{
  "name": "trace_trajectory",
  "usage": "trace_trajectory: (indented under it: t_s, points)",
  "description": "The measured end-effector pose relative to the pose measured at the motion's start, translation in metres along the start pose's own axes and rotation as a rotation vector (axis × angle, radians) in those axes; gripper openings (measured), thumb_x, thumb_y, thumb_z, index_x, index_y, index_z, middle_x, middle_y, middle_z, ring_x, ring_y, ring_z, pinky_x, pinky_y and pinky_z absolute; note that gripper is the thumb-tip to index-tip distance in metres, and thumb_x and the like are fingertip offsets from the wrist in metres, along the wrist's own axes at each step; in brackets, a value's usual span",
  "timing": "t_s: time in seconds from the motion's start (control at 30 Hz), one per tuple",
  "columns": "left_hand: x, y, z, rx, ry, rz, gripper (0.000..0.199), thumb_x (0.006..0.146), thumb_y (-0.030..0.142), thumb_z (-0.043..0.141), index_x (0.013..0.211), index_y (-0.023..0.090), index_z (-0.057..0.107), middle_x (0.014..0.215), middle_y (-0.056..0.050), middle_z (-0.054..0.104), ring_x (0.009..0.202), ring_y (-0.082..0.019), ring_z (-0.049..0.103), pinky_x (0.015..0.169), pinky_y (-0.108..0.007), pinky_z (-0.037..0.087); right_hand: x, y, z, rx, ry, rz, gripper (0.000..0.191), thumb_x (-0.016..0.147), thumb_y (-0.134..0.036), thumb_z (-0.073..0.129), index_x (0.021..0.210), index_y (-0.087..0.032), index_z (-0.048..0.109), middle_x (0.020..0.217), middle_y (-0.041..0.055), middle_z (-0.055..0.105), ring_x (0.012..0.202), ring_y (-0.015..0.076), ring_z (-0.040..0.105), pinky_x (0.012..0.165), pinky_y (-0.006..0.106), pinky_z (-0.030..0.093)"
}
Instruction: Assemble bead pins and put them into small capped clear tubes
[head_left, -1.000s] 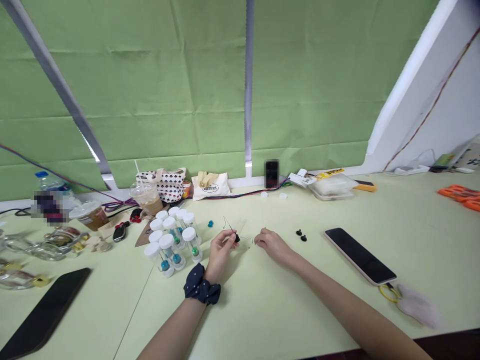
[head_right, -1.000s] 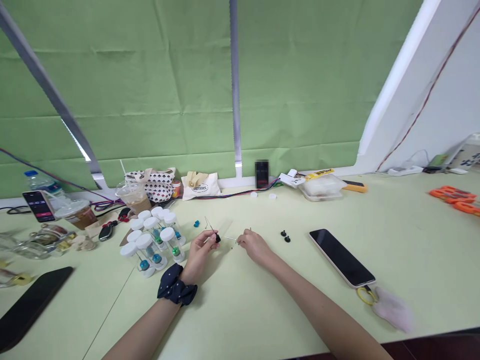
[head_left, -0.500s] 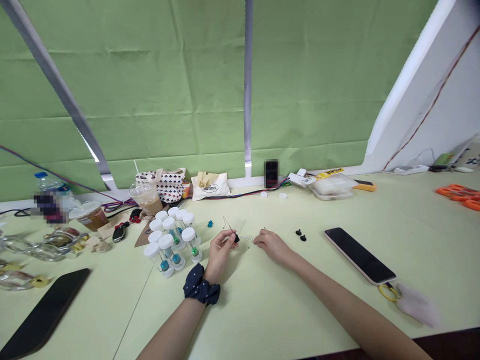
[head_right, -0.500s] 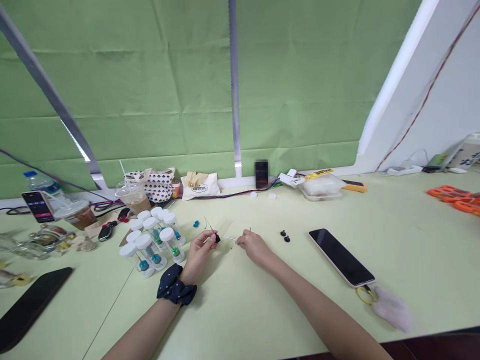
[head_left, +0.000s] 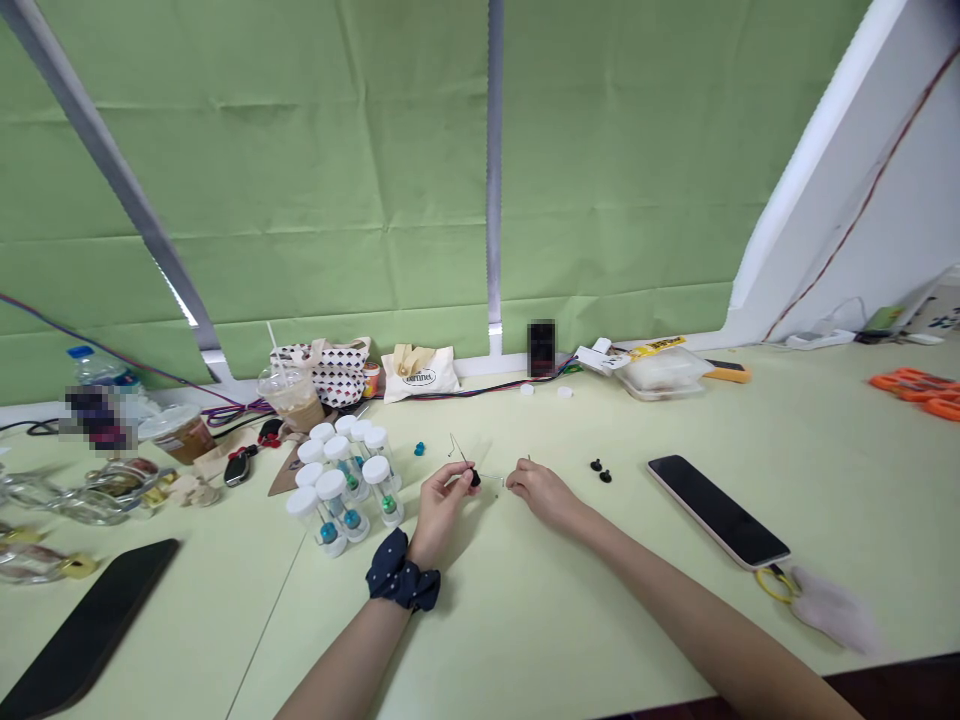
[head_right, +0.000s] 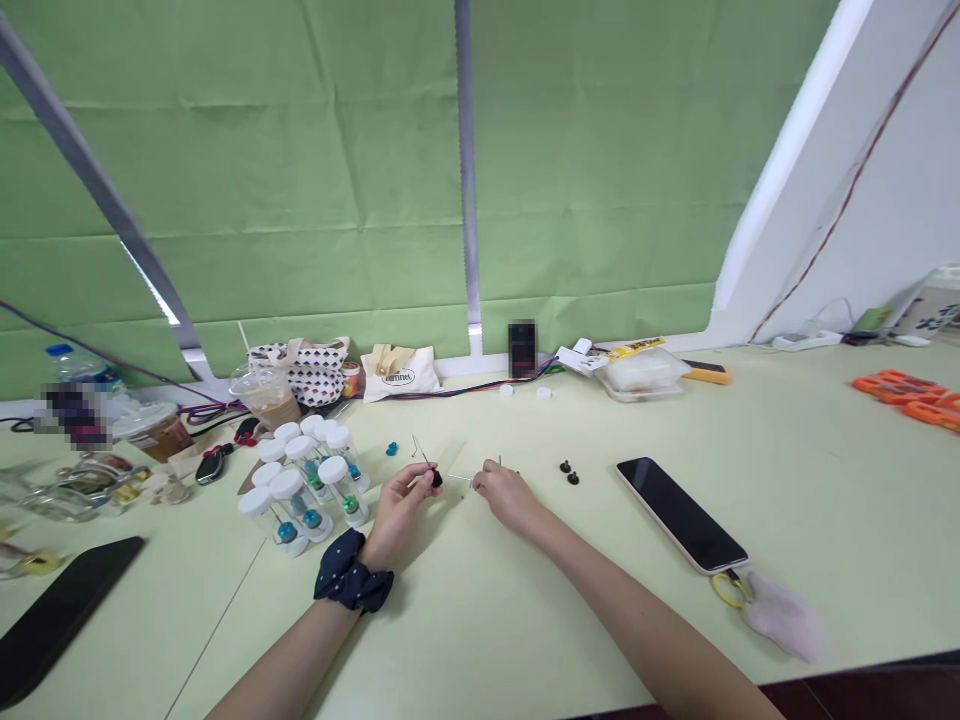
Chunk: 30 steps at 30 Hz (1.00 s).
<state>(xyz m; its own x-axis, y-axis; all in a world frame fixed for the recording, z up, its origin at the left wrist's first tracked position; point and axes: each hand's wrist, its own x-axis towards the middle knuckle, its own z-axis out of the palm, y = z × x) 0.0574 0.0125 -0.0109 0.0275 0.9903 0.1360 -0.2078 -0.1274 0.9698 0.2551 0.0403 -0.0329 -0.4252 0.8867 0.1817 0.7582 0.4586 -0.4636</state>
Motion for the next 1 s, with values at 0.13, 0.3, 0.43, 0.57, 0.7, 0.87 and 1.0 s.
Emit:
trace_trajectory:
  t_s: [0.13, 0.3, 0.43, 0.57, 0.7, 0.87, 1.0]
  points:
    - [0.0, -0.001, 0.0, -0.008, 0.0, -0.011, 0.031, 0.069, 0.037, 0.069, 0.091, 0.014, 0.068, 0.084, -0.007, 0.067, 0.066, -0.014, 0.06, 0.071, -0.03, 0.049, 0.0, -0.002, -0.002, 0.01, -0.002, 0.0, 0.025, 0.087, -0.01, 0.042, 0.081, -0.018, 0.066, 0.085, 0.0047, 0.054, 0.076, 0.0135, 0.055, 0.069, 0.023, 0.037]
    - [0.0, 0.0, 0.0, -0.018, -0.004, -0.017, 0.03, 0.07, 0.037, 0.068, 0.091, 0.015, 0.069, 0.085, -0.007, 0.067, 0.067, -0.014, 0.06, 0.072, -0.031, 0.049, 0.001, 0.001, 0.002, 0.03, 0.009, -0.015, 0.025, 0.088, -0.012, 0.041, 0.08, -0.016, 0.064, 0.085, 0.0048, 0.052, 0.074, 0.013, 0.055, 0.069, 0.023, 0.038]
    - [0.001, -0.001, 0.0, -0.004, -0.007, -0.004, 0.031, 0.069, 0.037, 0.068, 0.091, 0.015, 0.069, 0.083, -0.008, 0.067, 0.067, -0.014, 0.06, 0.071, -0.03, 0.049, 0.0, 0.005, -0.008, 0.046, 0.022, 0.013, 0.022, 0.087, -0.011, 0.04, 0.082, -0.015, 0.061, 0.087, 0.0061, 0.053, 0.074, 0.0136, 0.054, 0.068, 0.024, 0.039]
    - [0.001, -0.002, -0.001, 0.014, -0.019, 0.008, 0.032, 0.07, 0.038, 0.068, 0.091, 0.014, 0.068, 0.085, -0.008, 0.066, 0.068, -0.015, 0.06, 0.07, -0.03, 0.049, -0.006, 0.007, -0.029, 0.113, -0.057, 0.015, 0.022, 0.083, -0.009, 0.04, 0.078, -0.016, 0.06, 0.086, 0.0055, 0.056, 0.075, 0.0141, 0.054, 0.068, 0.024, 0.04]
    - [0.0, -0.002, -0.001, 0.024, -0.031, 0.01, 0.032, 0.071, 0.038, 0.067, 0.092, 0.014, 0.068, 0.082, -0.007, 0.065, 0.067, -0.014, 0.06, 0.071, -0.03, 0.049, -0.011, 0.005, -0.039, 0.152, -0.167, -0.035, 0.018, 0.077, -0.007, 0.046, 0.077, -0.016, 0.062, 0.083, 0.0052, 0.058, 0.074, 0.0143, 0.054, 0.066, 0.024, 0.041]
    - [0.001, -0.002, -0.002, 0.029, -0.03, 0.014, 0.03, 0.071, 0.037, 0.067, 0.092, 0.014, 0.068, 0.08, -0.006, 0.065, 0.067, -0.014, 0.059, 0.07, -0.028, 0.048, -0.011, 0.001, -0.035, 0.139, -0.208, -0.098, 0.02, 0.078, -0.006, 0.046, 0.078, -0.015, 0.064, 0.084, 0.0063, 0.059, 0.076, 0.0156, 0.055, 0.069, 0.026, 0.041]
    - [0.001, -0.003, -0.001, 0.042, -0.031, 0.013, 0.03, 0.072, 0.037, 0.066, 0.092, 0.014, 0.067, 0.083, -0.007, 0.065, 0.067, -0.014, 0.06, 0.07, -0.029, 0.048, -0.011, 0.0, -0.035, 0.099, -0.183, -0.092, 0.02, 0.081, -0.008, 0.044, 0.077, -0.015, 0.062, 0.086, 0.0071, 0.056, 0.078, 0.0162, 0.053, 0.072, 0.028, 0.041]
